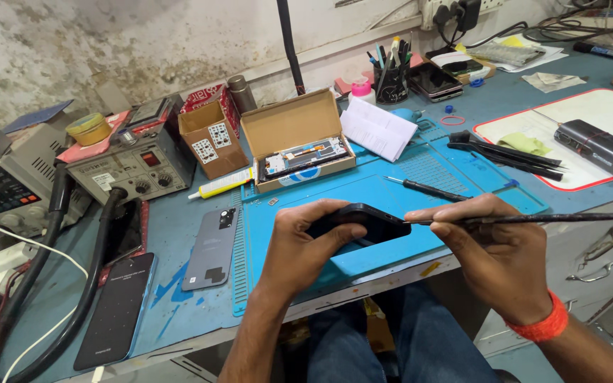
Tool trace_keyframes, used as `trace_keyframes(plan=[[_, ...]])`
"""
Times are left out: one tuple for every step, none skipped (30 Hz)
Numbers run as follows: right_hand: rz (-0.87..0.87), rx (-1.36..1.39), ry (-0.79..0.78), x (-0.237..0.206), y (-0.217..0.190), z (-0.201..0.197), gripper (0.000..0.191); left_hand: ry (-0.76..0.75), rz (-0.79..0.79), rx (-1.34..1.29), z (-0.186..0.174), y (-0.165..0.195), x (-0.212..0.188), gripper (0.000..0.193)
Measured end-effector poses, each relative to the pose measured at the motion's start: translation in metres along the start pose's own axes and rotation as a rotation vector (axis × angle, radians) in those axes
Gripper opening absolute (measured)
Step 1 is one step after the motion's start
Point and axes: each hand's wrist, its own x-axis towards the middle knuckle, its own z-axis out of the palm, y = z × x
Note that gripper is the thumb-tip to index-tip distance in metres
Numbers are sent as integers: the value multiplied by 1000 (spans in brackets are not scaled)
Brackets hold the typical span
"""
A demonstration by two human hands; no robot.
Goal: The person holds a smartphone at a repair workbench and uses a pry tool to work around the edge of the device, separating the back cover from the frame. They set the cover aside, continue prying along the frame edges, and handle the opened phone body while other disassembled phone parts sit in a box on the bench.
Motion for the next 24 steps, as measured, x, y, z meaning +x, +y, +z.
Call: trace_keyframes(plan=[[3,2,0,1,1,0,7,2,2,2,0,-1,0,25],[-5,8,-5,1,1,0,7,4,5,4,0,-1,0,25],[-12,13,-10,2,1,0,7,5,7,6,1,-1,1,24],[-20,18,-13,2,1,0,7,3,2,12,1,-1,1,24],[-24,13,-17,3,1,0,7,-1,-1,17,2,0,2,24],[-28,8,-21,3,2,-1,7,-4,-5,23,3,1,2,24],[-32,3,-26,4,2,-1,7,-5,-5,32,3,2,3,23],[-25,4,-26,4,2,-1,7,-7,-6,41,4,3,3,23],[-18,4,-26,4,3,-2,7,-8,-6,51,4,4,4,23],[-11,6,-27,4,3,-2,6,-7,-8,60,5,5,4,23],[-2,3,-25,4,4,-2,7,-6,-9,70,5,5,4,23],[7,0,-23,4,5,-2,7,-4,-10,80,5,6,4,23],[17,-4,-21,4,6,-3,7,-6,-13,71,6,6,5,23],[21,7,-22,5,6,-3,7,-7,-16,62,6,6,5,23],[24,18,-22,5,7,-4,7,-9,-20,53,7,6,5,23],[28,29,-22,6,8,-5,7,-12,-16,49,8,6,6,23],[16,26,-27,7,8,-5,7,-14,-13,45,9,6,7,23],[5,23,-32,8,9,-5,7,-17,-11,40,11,6,8,23],[-7,21,-38,9,9,-5,7,-4,-15,73,13,6,8,24],[-47,23,-27,9,10,-4,7,8,-16,106,14,7,10,24],[-86,25,-17,9,11,-2,7,19,-18,138,16,7,12,25],[-124,27,-5,7,11,1,7,28,-22,151,17,8,12,25],[-147,8,15,6,12,3,8,36,-23,164,18,9,13,25],[-167,-8,34,5,13,6,8,44,-29,178,19,10,13,25]])
